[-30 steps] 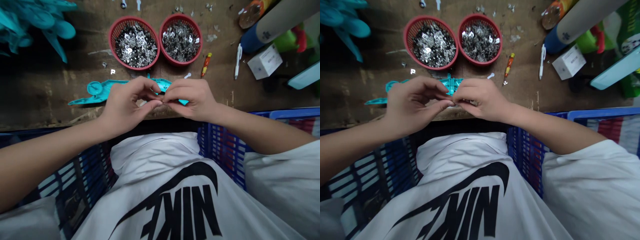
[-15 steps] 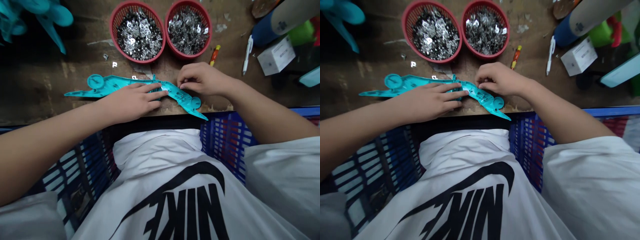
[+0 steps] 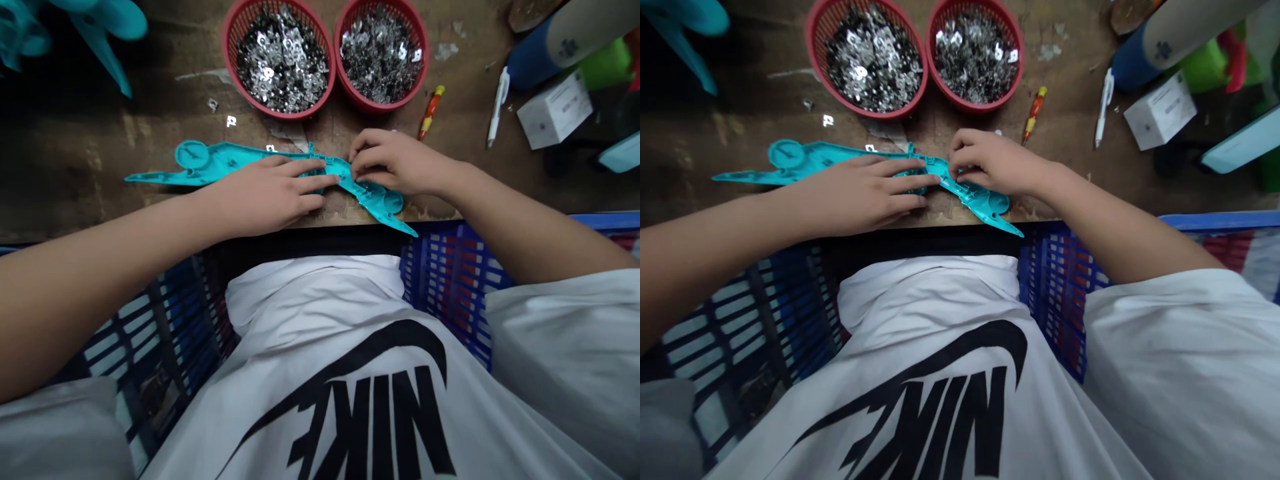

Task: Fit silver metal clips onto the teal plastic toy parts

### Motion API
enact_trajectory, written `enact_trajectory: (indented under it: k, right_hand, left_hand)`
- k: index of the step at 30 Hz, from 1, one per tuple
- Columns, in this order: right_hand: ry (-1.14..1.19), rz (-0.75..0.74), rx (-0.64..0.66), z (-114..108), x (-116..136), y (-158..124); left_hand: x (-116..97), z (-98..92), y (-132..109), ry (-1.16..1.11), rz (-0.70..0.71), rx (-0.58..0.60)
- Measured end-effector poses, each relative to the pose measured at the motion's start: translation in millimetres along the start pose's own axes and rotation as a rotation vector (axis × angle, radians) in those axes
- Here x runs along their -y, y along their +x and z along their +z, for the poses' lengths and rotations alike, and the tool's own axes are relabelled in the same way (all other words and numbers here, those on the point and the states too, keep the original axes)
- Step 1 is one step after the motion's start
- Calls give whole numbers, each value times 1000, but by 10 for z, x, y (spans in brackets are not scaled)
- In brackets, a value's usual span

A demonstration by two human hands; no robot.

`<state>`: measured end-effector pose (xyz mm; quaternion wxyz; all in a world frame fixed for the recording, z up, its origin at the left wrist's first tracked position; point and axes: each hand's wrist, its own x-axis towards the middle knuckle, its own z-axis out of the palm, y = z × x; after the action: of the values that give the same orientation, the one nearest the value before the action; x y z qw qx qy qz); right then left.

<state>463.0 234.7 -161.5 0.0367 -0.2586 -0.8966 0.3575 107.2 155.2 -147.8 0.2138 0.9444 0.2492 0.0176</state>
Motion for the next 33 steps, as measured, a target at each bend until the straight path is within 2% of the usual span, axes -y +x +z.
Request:
enact_trajectory:
  k: [6,11,14,16,17,20,22,24,33]
  right_hand:
    - [9,-7,-9,-53,50,10]
    - [-37,40,37,-37,45,39]
    - [-65,58,51,-102,149,45]
    - [-111,163,51,-224,301,46]
    - [-161,268,45,-301,388,46]
    - [-412,701,19,-522,593,33]
    - [-557,909,26,-615,641,13]
    - [-616,986,31,-656,628,-9]
    - [-668,1072,122,-644,504,-5]
  left_hand:
    - [32,23,19,10,-2,15]
    - [31,17,22,39,-4,55]
    - [43,20,24,9,-4,41]
    - [58,28,24,-32,-9,14]
    - [65,34,24,-47,-11,6]
    - [85,52,17,-37,-11,18]
    - [94,58,6,-5,-7,33]
    - [104,50,-11,10,-6,33]
    - [215,-67,-77,-11,-2,73]
